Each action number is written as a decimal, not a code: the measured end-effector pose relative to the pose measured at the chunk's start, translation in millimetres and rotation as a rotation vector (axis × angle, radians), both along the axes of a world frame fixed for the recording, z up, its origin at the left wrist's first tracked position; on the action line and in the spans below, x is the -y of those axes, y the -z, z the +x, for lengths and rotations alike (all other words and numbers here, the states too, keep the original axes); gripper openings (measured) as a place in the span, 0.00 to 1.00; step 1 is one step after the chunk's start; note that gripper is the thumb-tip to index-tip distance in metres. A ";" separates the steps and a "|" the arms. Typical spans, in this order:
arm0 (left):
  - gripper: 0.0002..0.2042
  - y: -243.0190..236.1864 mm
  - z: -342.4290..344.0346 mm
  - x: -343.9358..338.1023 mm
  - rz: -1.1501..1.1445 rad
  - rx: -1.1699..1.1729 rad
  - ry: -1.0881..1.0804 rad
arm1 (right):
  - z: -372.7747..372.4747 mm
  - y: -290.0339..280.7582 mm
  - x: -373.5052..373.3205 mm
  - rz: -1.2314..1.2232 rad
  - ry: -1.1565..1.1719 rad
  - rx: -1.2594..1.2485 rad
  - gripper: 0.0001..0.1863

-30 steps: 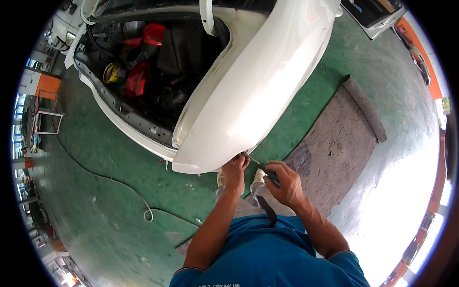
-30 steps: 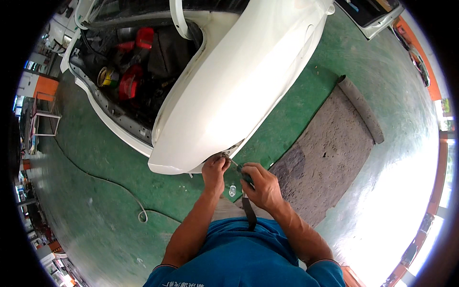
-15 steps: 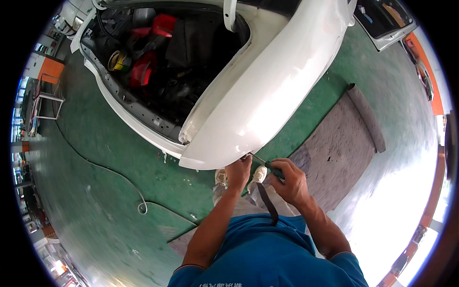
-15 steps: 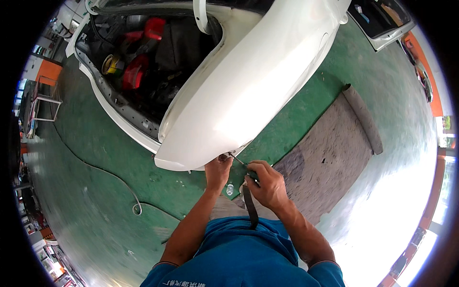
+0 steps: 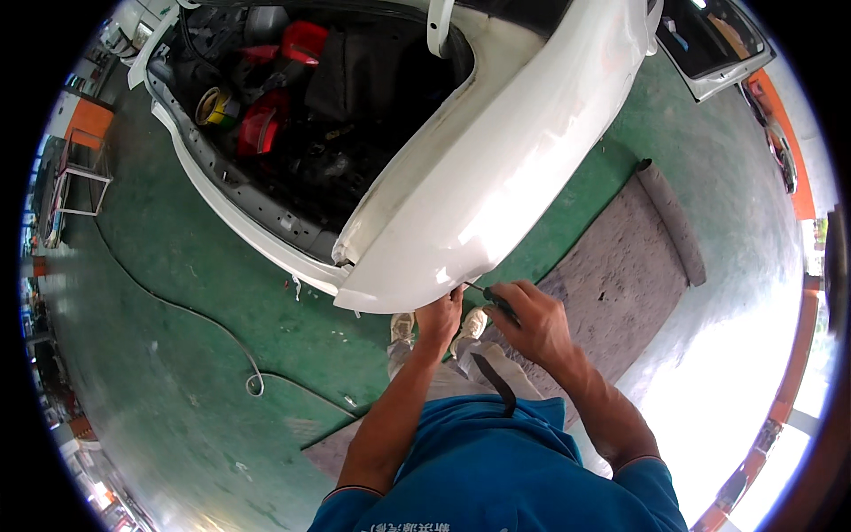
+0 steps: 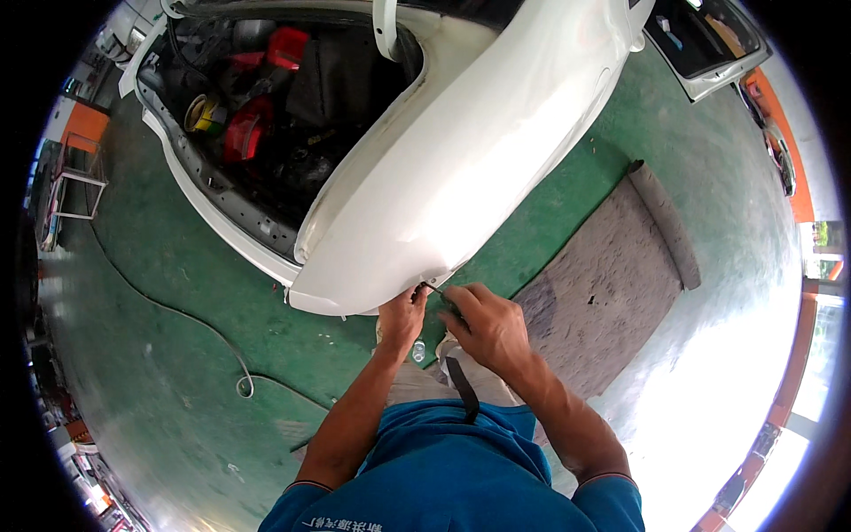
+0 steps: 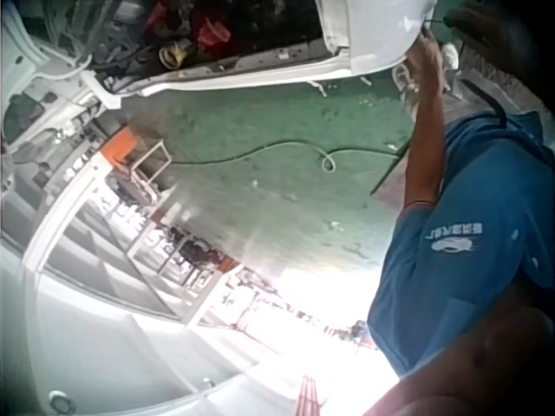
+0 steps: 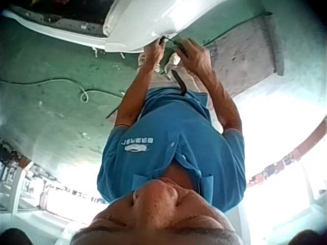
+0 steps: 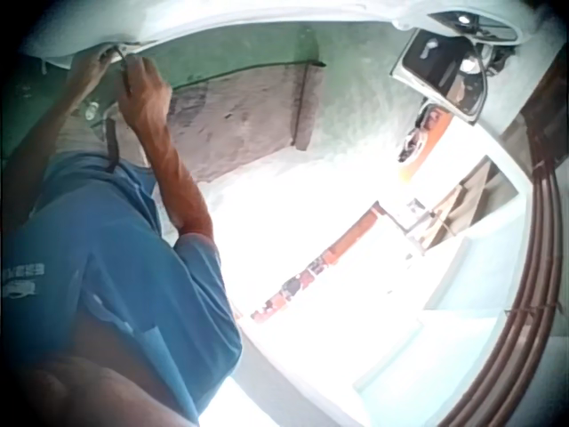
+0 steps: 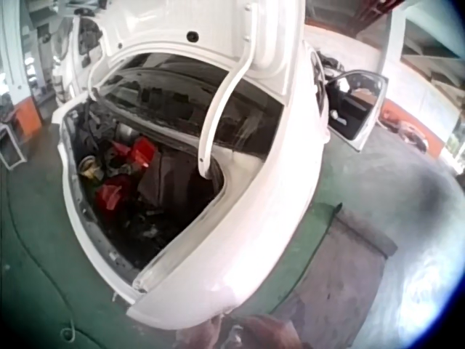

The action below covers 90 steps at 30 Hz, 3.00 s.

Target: The person aligns a white car bumper to the rear of a white sedan and secures it using a screwdriver. They repeatedly retrieve screws from a small metal can inside the trunk and fasten them along the bumper edge.

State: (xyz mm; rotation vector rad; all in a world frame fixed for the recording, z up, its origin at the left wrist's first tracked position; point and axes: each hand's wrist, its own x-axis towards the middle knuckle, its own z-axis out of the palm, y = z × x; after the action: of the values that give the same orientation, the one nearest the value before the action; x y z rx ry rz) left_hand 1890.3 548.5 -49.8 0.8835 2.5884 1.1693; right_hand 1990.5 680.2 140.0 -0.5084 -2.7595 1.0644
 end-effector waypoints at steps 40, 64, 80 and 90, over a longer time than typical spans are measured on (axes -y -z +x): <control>0.16 -2.4 0.9 -1.7 0.016 -0.188 -0.010 | -15.6 -9.4 -25.3 0.155 -0.140 0.005 0.15; 0.41 -31.0 -6.5 9.4 -0.276 -0.059 0.073 | -34.9 -20.2 -27.5 0.488 -0.597 0.518 0.19; 0.36 -5.8 -22.1 -5.8 -0.047 -0.438 -0.041 | -59.7 -21.7 -15.8 0.302 -0.448 0.571 0.22; 0.36 -19.3 -18.5 -6.0 -0.053 -0.396 -0.084 | -50.8 -11.1 -11.1 -0.342 0.192 0.609 0.29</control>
State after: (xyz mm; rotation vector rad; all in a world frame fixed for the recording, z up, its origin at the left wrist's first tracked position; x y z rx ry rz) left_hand 1871.8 554.6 -30.6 1.1016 2.9772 1.0262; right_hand 1939.6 691.3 151.1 -1.3095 -2.9134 1.5497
